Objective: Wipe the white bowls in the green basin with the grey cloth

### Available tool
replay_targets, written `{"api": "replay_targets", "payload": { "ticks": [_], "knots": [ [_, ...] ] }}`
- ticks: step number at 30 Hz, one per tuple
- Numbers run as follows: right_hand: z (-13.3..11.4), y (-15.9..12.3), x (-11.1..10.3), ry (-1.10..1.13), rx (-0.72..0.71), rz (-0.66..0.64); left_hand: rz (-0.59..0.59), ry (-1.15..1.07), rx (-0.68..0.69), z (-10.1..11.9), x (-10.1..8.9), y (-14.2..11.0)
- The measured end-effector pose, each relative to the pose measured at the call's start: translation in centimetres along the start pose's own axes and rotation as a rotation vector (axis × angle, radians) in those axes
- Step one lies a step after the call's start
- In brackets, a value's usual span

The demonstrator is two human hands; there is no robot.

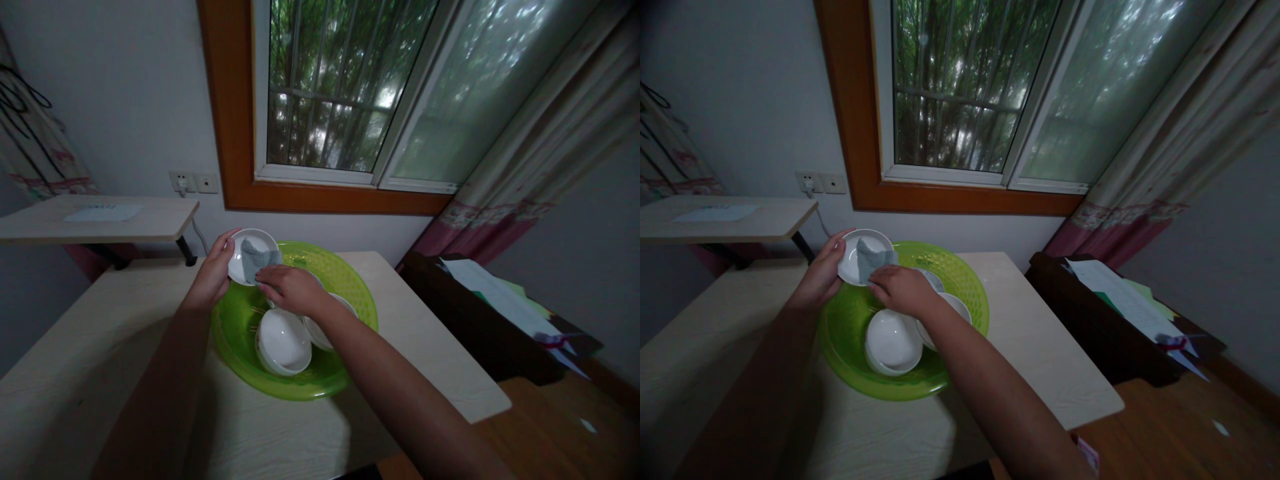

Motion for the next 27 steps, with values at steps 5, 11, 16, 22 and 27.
{"api": "replay_targets", "payload": {
  "ticks": [5, 11, 16, 22, 27],
  "knots": [
    [0.6, 0.0, -0.5, -0.138, 0.012, 0.071, -0.007, -0.015, 0.000, 0.1, 0.2, -0.1],
    [-0.3, -0.1, 0.1, -0.086, -0.014, 0.007, -0.004, -0.008, -0.002, 0.2, 0.2, -0.2],
    [-1.6, -0.2, 0.2, 0.050, -0.110, -0.003, 0.007, -0.016, -0.012, -0.1, -0.1, -0.1],
    [-1.0, 0.0, 0.1, 0.006, -0.049, 0.023, -0.021, 0.020, -0.013, -0.3, 0.0, -0.1],
    [0.3, -0.1, 0.7, -0.141, 0.065, -0.007, -0.062, 0.070, -0.010, -0.4, 0.3, -0.2]
  ]
}}
Point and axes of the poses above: each hand's wrist, its own y-axis towards the middle knuckle, its own x-axis out of the palm, z = x × y, the point moved 10 cm from there along y, towards the middle knuckle
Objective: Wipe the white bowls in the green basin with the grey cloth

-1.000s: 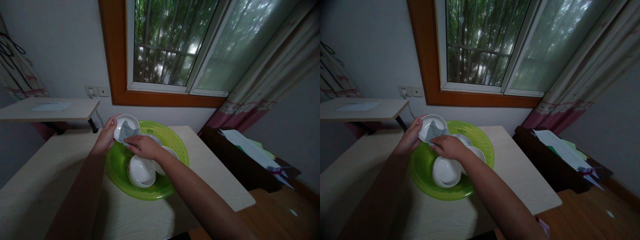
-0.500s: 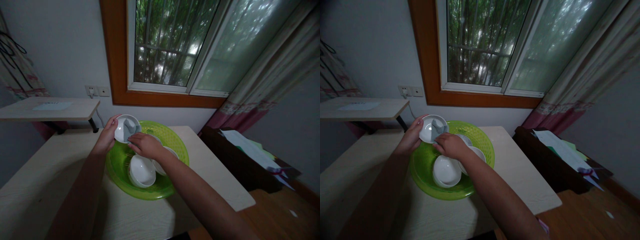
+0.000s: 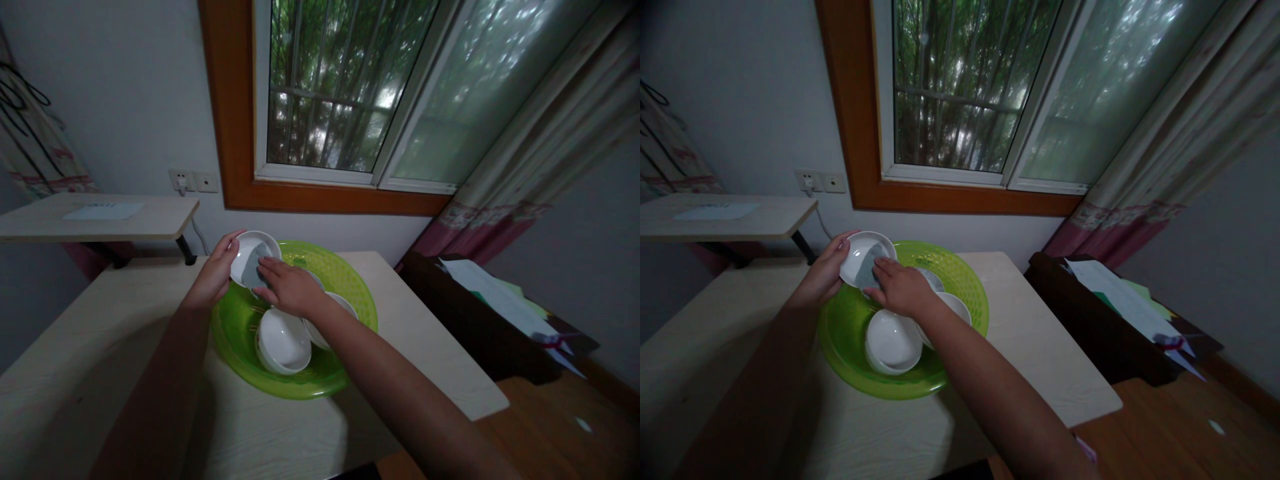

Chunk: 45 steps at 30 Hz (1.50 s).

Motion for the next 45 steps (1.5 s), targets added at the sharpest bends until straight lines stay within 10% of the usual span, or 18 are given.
{"api": "replay_targets", "payload": {
  "ticks": [23, 45],
  "knots": [
    [-3.5, -0.5, 0.2, 0.188, -0.186, -0.055, 0.039, 0.028, -0.013, 1.1, 0.3, -0.8],
    [0.0, 0.1, -1.7, -0.196, -0.098, -0.035, -0.031, -0.096, -0.113, 0.4, 0.4, -0.7]
  ]
}}
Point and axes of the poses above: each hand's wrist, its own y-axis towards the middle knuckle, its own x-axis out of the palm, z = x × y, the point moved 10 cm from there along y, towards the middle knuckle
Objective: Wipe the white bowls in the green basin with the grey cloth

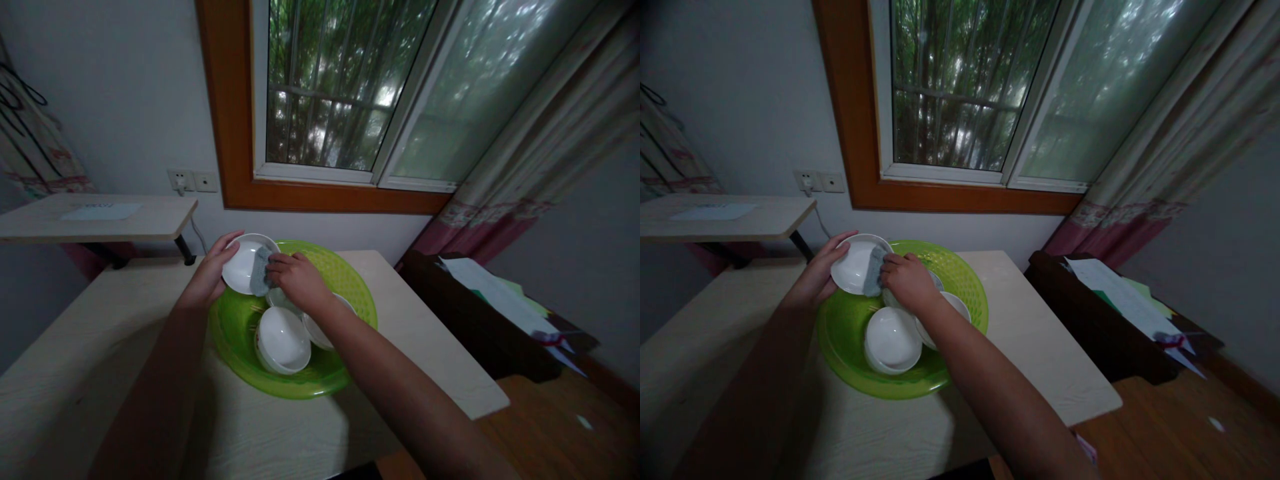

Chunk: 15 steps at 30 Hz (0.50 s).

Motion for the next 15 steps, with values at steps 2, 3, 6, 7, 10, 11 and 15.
{"api": "replay_targets", "payload": {
  "ticks": [2, 3, 6, 7, 10, 11, 15],
  "knots": [
    [0.13, -0.06, -0.31, -0.006, -0.004, 0.018, -0.019, 0.012, -0.036, -0.10, 0.30, -0.21],
    [0.18, -0.08, -0.42, -0.009, -0.004, 0.025, -0.027, 0.018, -0.046, -0.13, 0.45, -0.28],
    [0.17, -0.12, -0.44, -0.025, -0.001, 0.029, -0.033, 0.029, -0.029, 0.03, 0.64, -0.33],
    [0.12, -0.12, -0.40, -0.035, -0.002, 0.027, -0.030, 0.033, -0.012, 0.12, 0.64, -0.29],
    [-0.01, -0.13, -0.22, -0.070, 0.004, 0.020, -0.042, 0.051, 0.015, 0.00, 0.72, -0.14],
    [-0.07, -0.13, -0.13, -0.079, 0.005, 0.016, -0.049, 0.054, 0.015, -0.14, 0.75, -0.07],
    [-0.68, -0.17, 0.33, -0.077, -0.003, 0.013, -0.014, 0.036, 0.061, -0.17, 0.13, 0.30]
  ]
}}
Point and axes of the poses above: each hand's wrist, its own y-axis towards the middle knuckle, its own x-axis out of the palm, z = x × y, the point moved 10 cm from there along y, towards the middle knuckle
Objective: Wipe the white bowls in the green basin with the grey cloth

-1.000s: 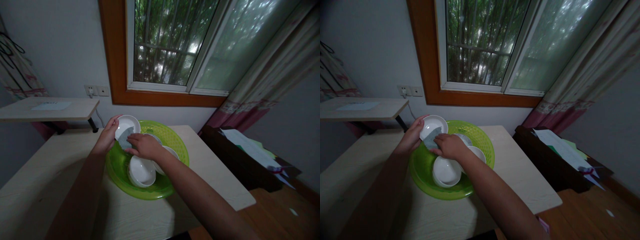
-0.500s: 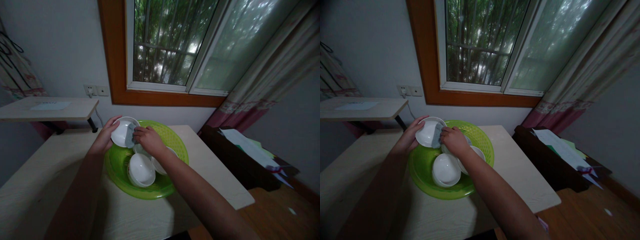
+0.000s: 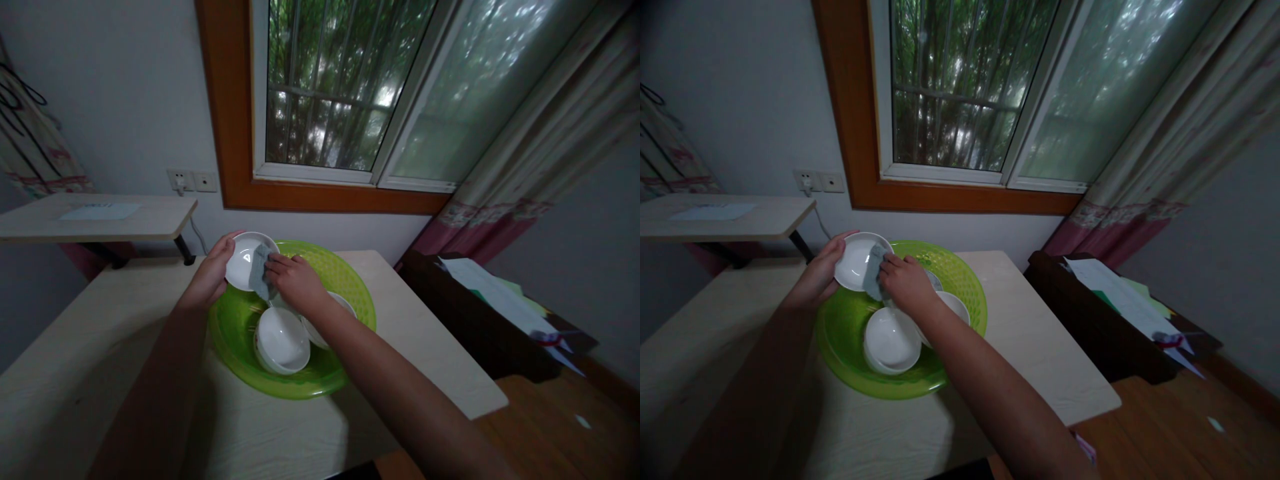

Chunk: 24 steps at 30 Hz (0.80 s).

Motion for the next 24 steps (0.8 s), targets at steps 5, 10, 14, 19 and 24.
{"api": "replay_targets", "payload": {
  "ticks": [5, 10, 14, 19, 24],
  "knots": [
    [-1.5, -0.1, 0.9, 0.159, -0.021, -0.011, 0.061, 0.003, 0.031, 0.1, -0.7, 0.3],
    [-3.5, -0.3, 0.6, 0.386, -0.113, 0.027, 0.086, 0.030, 0.027, 0.3, -0.8, 0.1],
    [-3.5, -0.1, 0.4, 0.436, -0.091, 0.028, 0.093, 0.057, 0.034, 0.4, -0.8, 0.0],
    [-1.8, 0.3, 0.6, 0.298, 0.002, -0.013, 0.081, 0.026, 0.047, 0.2, -0.7, 0.2],
    [-0.4, 0.2, 0.0, 0.113, 0.098, 0.004, 0.049, 0.033, 0.057, 0.1, -0.6, 0.3]
  ]
}}
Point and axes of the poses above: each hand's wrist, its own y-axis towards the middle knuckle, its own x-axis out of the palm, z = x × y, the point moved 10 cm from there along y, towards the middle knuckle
